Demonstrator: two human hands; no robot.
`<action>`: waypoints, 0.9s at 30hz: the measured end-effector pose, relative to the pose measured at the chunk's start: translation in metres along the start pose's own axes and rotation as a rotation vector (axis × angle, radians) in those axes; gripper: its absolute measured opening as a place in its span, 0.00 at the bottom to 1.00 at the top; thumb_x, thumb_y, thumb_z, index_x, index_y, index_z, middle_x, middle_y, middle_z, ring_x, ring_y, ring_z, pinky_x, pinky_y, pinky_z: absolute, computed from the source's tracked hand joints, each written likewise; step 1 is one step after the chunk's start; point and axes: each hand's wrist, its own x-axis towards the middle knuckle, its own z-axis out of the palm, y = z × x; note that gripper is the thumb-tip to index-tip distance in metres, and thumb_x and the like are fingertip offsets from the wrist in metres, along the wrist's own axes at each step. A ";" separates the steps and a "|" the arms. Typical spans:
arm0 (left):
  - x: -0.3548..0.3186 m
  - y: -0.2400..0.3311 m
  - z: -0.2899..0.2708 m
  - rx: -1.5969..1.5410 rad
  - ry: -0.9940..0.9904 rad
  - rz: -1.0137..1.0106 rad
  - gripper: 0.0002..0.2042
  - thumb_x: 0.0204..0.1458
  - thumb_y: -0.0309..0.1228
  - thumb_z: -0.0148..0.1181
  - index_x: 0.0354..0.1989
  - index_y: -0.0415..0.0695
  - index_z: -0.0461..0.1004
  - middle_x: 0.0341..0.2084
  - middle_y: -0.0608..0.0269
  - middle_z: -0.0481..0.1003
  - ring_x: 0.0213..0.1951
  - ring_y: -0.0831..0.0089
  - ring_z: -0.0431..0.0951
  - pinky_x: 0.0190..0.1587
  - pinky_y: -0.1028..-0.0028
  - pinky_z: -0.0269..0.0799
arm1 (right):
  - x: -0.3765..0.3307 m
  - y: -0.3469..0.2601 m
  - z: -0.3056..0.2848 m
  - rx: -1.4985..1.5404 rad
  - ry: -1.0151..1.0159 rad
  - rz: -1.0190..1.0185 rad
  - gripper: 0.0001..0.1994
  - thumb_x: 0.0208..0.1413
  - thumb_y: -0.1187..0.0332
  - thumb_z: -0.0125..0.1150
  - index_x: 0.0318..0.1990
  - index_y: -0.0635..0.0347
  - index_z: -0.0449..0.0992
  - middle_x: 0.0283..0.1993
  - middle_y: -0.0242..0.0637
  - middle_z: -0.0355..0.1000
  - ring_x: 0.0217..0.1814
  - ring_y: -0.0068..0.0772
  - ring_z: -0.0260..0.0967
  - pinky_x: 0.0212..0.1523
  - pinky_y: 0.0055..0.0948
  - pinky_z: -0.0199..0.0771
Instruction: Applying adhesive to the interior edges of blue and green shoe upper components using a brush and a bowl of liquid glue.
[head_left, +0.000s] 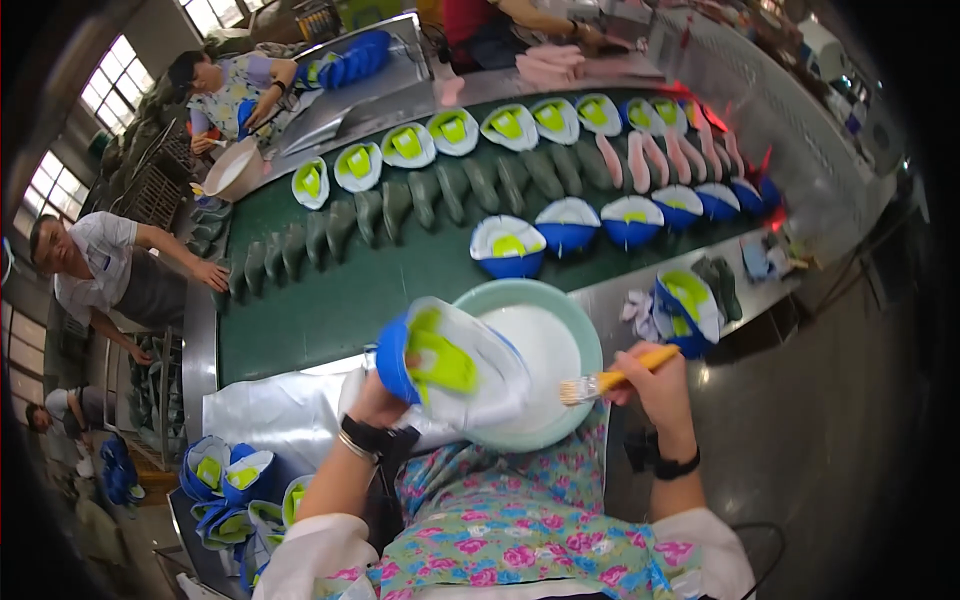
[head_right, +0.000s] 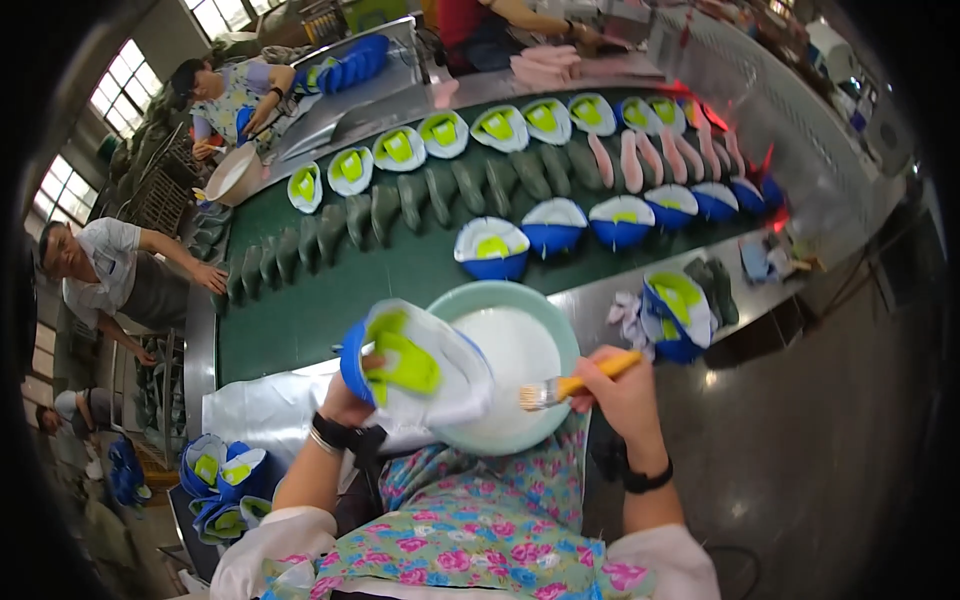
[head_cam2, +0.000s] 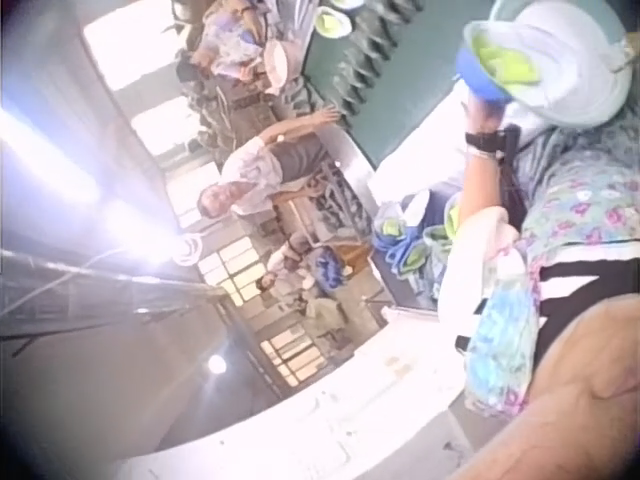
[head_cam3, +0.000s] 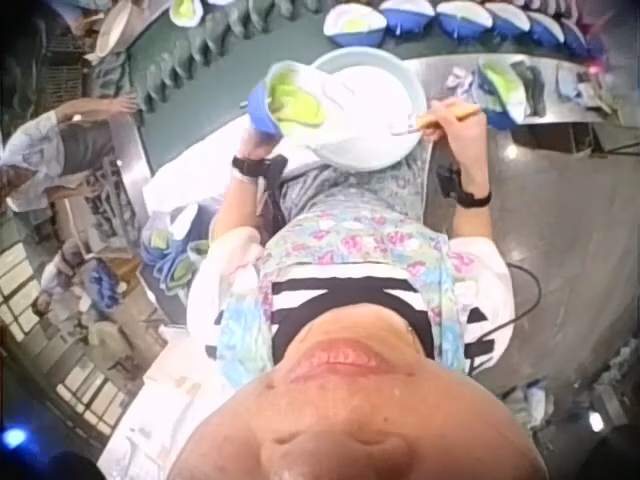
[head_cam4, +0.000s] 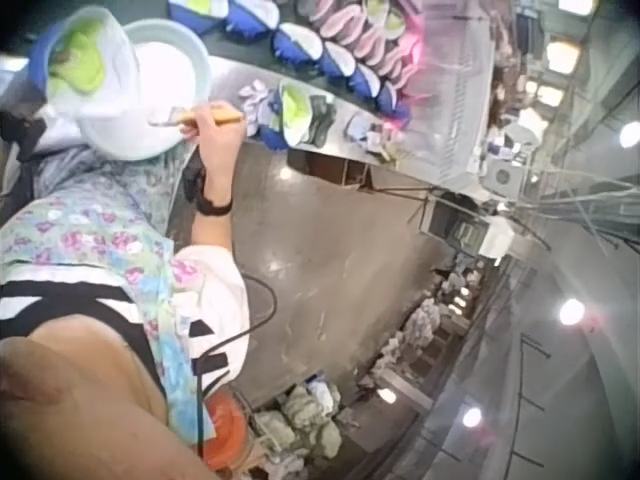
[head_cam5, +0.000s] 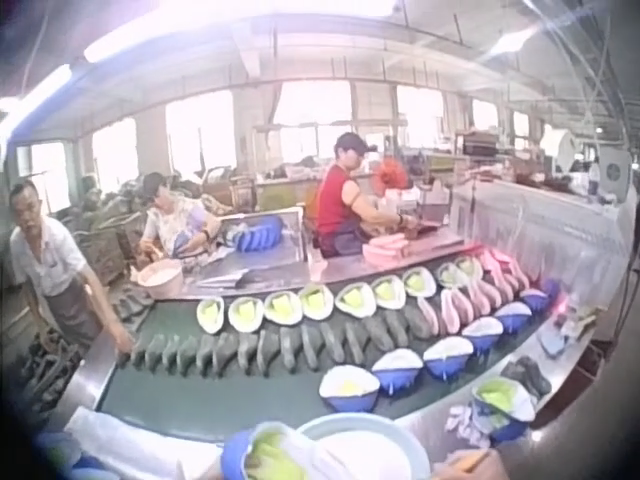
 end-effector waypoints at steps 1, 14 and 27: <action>0.018 0.019 -0.019 0.040 0.080 0.031 0.17 0.59 0.32 0.51 0.56 0.41 0.67 0.48 0.56 0.74 0.49 0.64 0.75 0.54 0.62 0.72 | 0.001 -0.001 -0.003 0.031 0.083 -0.032 0.09 0.57 0.71 0.58 0.29 0.69 0.73 0.24 0.42 0.75 0.18 0.24 0.72 0.19 0.19 0.72; 0.229 -0.042 -0.143 0.366 0.302 -0.020 0.14 0.58 0.33 0.53 0.51 0.43 0.70 0.45 0.53 0.74 0.46 0.61 0.76 0.50 0.63 0.74 | 0.034 0.017 0.054 0.054 0.212 -0.039 0.07 0.56 0.74 0.57 0.28 0.68 0.70 0.23 0.41 0.71 0.16 0.30 0.69 0.17 0.23 0.71; -0.203 0.109 -0.271 1.279 1.348 0.619 0.21 0.48 0.39 0.62 0.47 0.39 0.75 0.39 0.48 0.78 0.42 0.53 0.77 0.47 0.61 0.71 | 0.028 -0.012 0.111 -0.204 0.120 -0.373 0.18 0.64 0.60 0.50 0.28 0.67 0.71 0.27 0.39 0.70 0.23 0.24 0.62 0.24 0.22 0.61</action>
